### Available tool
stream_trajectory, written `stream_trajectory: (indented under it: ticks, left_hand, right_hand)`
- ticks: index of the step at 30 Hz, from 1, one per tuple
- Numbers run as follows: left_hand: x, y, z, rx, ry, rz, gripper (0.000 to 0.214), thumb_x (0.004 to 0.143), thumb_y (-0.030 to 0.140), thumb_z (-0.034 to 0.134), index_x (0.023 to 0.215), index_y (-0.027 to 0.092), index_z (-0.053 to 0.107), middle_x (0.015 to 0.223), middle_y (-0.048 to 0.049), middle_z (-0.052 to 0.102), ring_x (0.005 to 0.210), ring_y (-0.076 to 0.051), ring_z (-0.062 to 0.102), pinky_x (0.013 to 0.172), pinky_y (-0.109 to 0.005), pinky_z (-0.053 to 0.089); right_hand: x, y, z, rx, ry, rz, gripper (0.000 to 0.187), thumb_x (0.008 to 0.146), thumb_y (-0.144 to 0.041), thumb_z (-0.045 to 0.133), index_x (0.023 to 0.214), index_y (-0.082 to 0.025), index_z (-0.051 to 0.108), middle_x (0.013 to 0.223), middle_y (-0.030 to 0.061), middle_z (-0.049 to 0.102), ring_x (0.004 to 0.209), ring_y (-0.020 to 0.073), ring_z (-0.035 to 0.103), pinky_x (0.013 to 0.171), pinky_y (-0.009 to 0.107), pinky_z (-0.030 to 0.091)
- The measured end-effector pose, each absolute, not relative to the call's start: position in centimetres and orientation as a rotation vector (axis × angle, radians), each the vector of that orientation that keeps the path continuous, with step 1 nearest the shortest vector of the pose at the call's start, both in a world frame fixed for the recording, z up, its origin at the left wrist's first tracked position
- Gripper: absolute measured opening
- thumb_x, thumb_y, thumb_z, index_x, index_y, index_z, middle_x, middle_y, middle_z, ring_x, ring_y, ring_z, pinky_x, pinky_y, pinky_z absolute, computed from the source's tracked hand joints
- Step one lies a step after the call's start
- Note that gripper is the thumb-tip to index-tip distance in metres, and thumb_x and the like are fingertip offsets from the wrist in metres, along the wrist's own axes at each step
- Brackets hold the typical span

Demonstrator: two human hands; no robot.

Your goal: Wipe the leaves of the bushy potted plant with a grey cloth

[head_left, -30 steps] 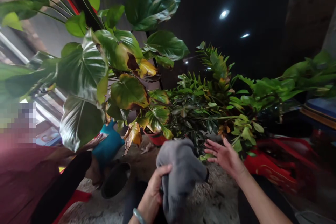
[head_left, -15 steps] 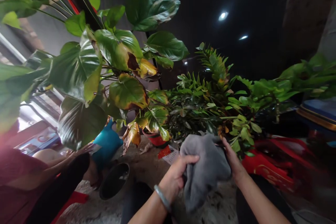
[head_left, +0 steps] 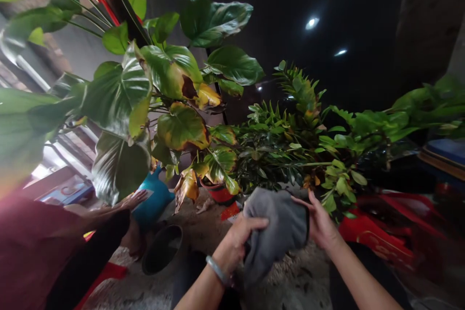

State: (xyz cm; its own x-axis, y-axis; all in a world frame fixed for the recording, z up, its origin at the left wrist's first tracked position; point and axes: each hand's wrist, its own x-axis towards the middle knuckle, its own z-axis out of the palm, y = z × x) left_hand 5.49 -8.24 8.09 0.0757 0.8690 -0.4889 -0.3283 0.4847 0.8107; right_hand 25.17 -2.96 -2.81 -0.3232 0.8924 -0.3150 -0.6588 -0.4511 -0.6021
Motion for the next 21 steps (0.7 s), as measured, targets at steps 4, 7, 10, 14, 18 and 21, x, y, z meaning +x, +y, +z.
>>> stream_trajectory:
  ticks: [4, 7, 10, 14, 18, 21]
  left_hand:
    - [3.3, -9.9, 9.2, 0.573, 1.097, 0.969, 0.047, 0.041, 0.010, 0.081, 0.087, 0.012, 0.072, 0.069, -0.0094, 0.076, 0.071, -0.030, 0.073, 0.068, -0.036, 0.057]
    - [1.2, -7.9, 11.8, 0.442, 1.065, 1.223, 0.036, 0.051, 0.015, 0.078, 0.086, 0.016, 0.072, 0.063, -0.0042, 0.074, 0.071, -0.028, 0.073, 0.070, -0.035, 0.058]
    - [0.3, -6.3, 12.2, 0.295, 1.030, 1.462, 0.022, 0.061, 0.018, 0.072, 0.083, 0.017, 0.070, 0.060, -0.0017, 0.073, 0.074, -0.026, 0.074, 0.078, -0.034, 0.058]
    - [1.2, -9.0, 8.1, 0.130, 1.304, 1.258, 0.010, 0.071, 0.016, 0.067, 0.079, 0.012, 0.068, 0.052, -0.0052, 0.070, 0.057, -0.026, 0.070, 0.070, -0.037, 0.058]
    - [1.6, -12.6, 6.2, 0.026, 1.346, 0.997, 0.009, 0.071, 0.016, 0.068, 0.075, 0.008, 0.070, 0.048, -0.0083, 0.068, 0.048, -0.026, 0.066, 0.063, -0.038, 0.058]
    - [1.0, -11.1, 9.2, 0.056, 1.235, 1.216, 0.002, 0.068, 0.011, 0.067, 0.068, 0.012, 0.069, 0.047, -0.0044, 0.067, 0.045, -0.022, 0.065, 0.063, -0.034, 0.058]
  right_hand:
    - [25.0, -3.0, -2.6, -0.701, -0.509, 1.945, 0.064, 0.083, -0.065, 0.048, 0.115, -0.014, 0.069, 0.110, 0.0178, 0.073, 0.108, 0.0310, 0.064, 0.090, 0.044, 0.050]
    - [25.0, -3.0, -2.7, -0.708, -0.517, 1.933, 0.060, 0.084, -0.061, 0.049, 0.119, -0.015, 0.067, 0.112, 0.0167, 0.072, 0.103, 0.0312, 0.065, 0.078, 0.043, 0.054]
    - [25.2, -3.0, -2.7, -0.720, -0.496, 1.914, 0.052, 0.086, -0.057, 0.051, 0.109, -0.015, 0.071, 0.115, 0.0166, 0.071, 0.095, 0.0286, 0.066, 0.070, 0.039, 0.055]
    - [25.3, -3.1, -2.5, -0.715, -0.505, 1.894, 0.049, 0.088, -0.056, 0.047, 0.102, -0.017, 0.074, 0.109, 0.0145, 0.073, 0.092, 0.0272, 0.066, 0.068, 0.037, 0.054]
    - [25.3, -3.3, -2.5, -0.722, -0.517, 1.885, 0.053, 0.087, -0.058, 0.048, 0.102, -0.016, 0.075, 0.110, 0.0160, 0.073, 0.092, 0.0280, 0.066, 0.066, 0.037, 0.054]
    - [25.1, -3.3, -2.4, -0.718, -0.522, 1.886, 0.053, 0.085, -0.058, 0.050, 0.102, -0.015, 0.075, 0.112, 0.0159, 0.072, 0.091, 0.0274, 0.066, 0.066, 0.037, 0.053]
